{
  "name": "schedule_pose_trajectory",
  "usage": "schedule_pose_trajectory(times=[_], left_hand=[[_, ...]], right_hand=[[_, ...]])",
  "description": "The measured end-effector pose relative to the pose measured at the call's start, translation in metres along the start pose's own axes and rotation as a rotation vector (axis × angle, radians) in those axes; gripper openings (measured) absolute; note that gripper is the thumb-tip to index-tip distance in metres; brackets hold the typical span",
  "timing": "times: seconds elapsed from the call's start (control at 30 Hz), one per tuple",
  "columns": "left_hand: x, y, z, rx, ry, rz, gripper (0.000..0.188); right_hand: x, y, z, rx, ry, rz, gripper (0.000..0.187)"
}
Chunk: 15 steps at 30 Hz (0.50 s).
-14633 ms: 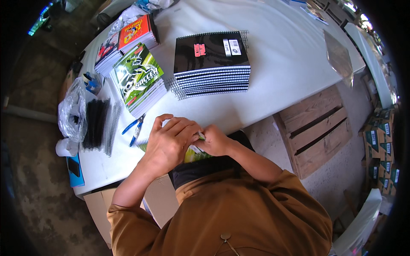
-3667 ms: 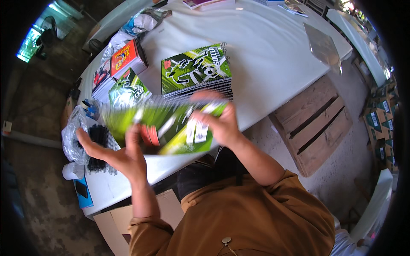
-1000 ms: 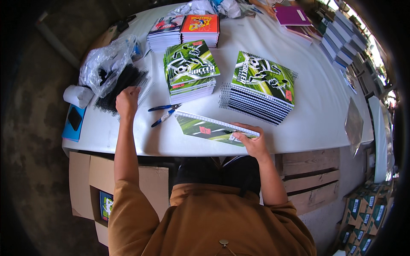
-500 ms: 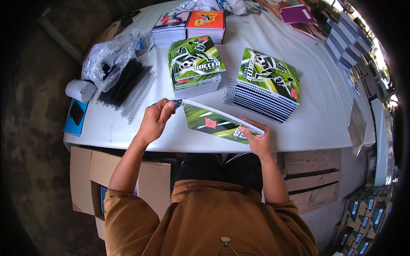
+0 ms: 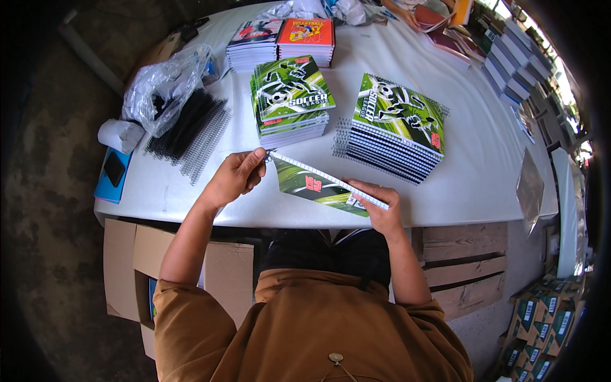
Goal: The person binds notebooks by threading plastic spirals through the punched edges of paper stacks and then stacking the completed notebooks on a table.
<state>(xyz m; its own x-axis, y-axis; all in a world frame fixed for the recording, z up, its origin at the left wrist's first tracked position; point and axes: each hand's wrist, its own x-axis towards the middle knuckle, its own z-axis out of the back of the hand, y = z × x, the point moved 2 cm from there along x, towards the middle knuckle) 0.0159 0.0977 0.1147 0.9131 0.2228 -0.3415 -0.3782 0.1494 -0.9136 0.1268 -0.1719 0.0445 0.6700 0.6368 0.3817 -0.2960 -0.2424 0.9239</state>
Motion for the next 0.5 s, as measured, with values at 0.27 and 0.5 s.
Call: schedule_pose_trajectory(times=[0.27, 0.5], left_hand=[[-0.005, -0.037, 0.012, 0.429, -0.035, -0.507, 0.010], [-0.001, -0.051, -0.002, 0.891, -0.020, -0.469, 0.024]], right_hand=[[-0.002, 0.006, 0.005, -0.035, 0.004, -0.162, 0.026], [-0.006, 0.006, 0.002, 0.024, -0.046, -0.132, 0.026]])
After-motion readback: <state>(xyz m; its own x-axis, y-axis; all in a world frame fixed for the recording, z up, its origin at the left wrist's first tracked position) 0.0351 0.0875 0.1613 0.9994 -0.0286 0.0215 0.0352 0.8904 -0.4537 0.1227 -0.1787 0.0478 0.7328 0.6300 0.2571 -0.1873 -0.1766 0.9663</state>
